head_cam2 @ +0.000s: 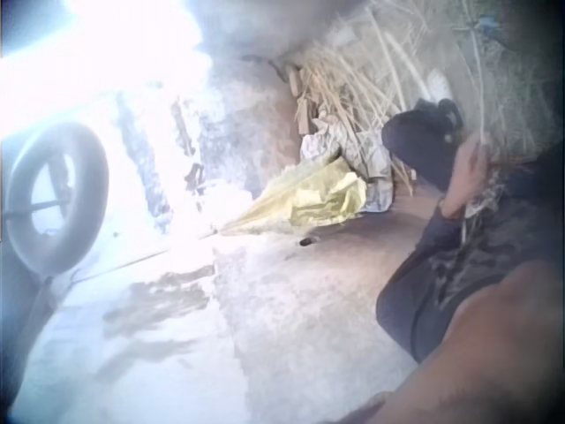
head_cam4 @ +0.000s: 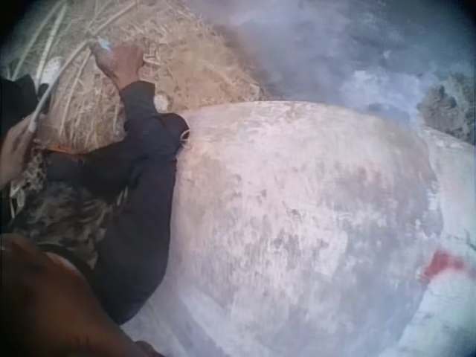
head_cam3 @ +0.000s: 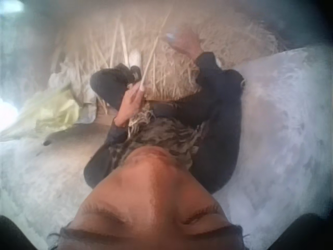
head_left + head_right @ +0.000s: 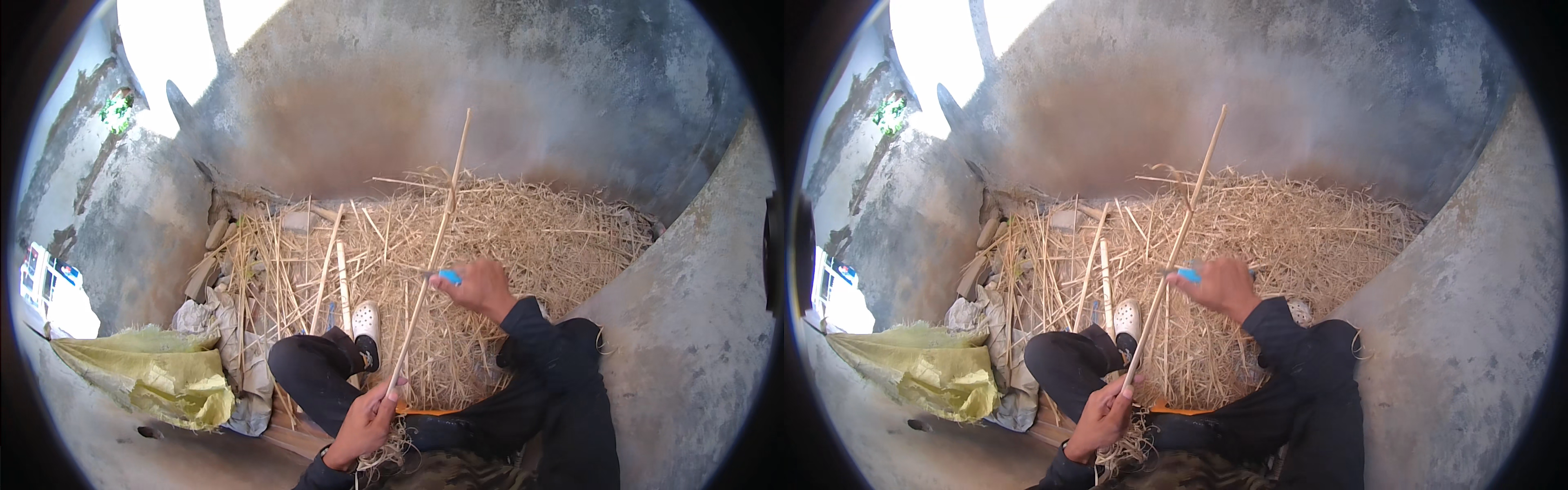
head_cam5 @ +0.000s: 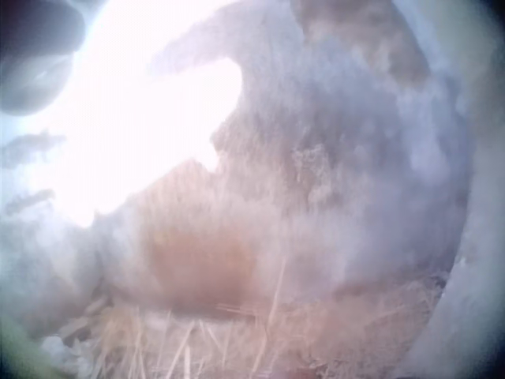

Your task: The person sits on a straw-covered floor and uses a small knife to peel the outer layer off a long, thin stick. They rotate the stick and scrape along its length, creating thin shavings that fall onto the floor.

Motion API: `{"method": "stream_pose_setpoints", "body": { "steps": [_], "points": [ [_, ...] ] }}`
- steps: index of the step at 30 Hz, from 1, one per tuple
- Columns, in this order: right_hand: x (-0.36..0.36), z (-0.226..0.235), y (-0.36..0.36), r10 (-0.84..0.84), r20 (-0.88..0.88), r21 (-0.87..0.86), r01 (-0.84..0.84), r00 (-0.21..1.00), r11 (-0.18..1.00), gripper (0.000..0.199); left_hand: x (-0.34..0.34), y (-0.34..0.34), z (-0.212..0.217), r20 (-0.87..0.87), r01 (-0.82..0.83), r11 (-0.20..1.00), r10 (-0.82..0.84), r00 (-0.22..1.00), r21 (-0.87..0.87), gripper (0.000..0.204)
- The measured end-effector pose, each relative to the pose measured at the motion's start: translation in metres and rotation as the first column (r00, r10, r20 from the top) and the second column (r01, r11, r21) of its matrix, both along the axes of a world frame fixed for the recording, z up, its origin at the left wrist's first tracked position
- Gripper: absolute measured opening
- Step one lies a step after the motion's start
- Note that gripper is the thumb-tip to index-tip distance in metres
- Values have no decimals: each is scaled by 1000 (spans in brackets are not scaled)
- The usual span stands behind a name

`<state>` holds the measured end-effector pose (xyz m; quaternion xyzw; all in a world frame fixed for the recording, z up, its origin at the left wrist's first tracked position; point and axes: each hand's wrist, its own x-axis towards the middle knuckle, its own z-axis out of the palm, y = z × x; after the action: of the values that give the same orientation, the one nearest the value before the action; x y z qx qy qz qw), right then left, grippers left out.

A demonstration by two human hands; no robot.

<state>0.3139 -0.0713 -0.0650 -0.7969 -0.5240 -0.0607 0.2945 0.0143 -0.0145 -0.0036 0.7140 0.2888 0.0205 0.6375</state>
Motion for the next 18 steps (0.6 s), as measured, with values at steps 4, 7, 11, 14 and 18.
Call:
{"method": "stream_pose_setpoints", "body": {
  "steps": [4,7,11,14,18],
  "points": [
    [-25,2,-1,97,73,-33,-95,993,995,73,-2,-1,4,-8,11,996,-10,1000,83,36],
    [35,-2,11,-153,56,-51,156,987,986,77,-11,-8,15,-44,63,992,-58,997,107,35],
    [80,-22,6,-307,209,67,299,929,952,77,-9,-10,12,-66,105,994,-103,992,19,35],
    [72,-14,11,-329,17,-13,330,944,944,78,-7,-7,3,-2,91,995,-91,996,31,35],
    [50,-24,9,-106,-817,-150,-30,567,988,80,-4,2,-8,47,-19,893,45,998,-451,36]
  ]
}}
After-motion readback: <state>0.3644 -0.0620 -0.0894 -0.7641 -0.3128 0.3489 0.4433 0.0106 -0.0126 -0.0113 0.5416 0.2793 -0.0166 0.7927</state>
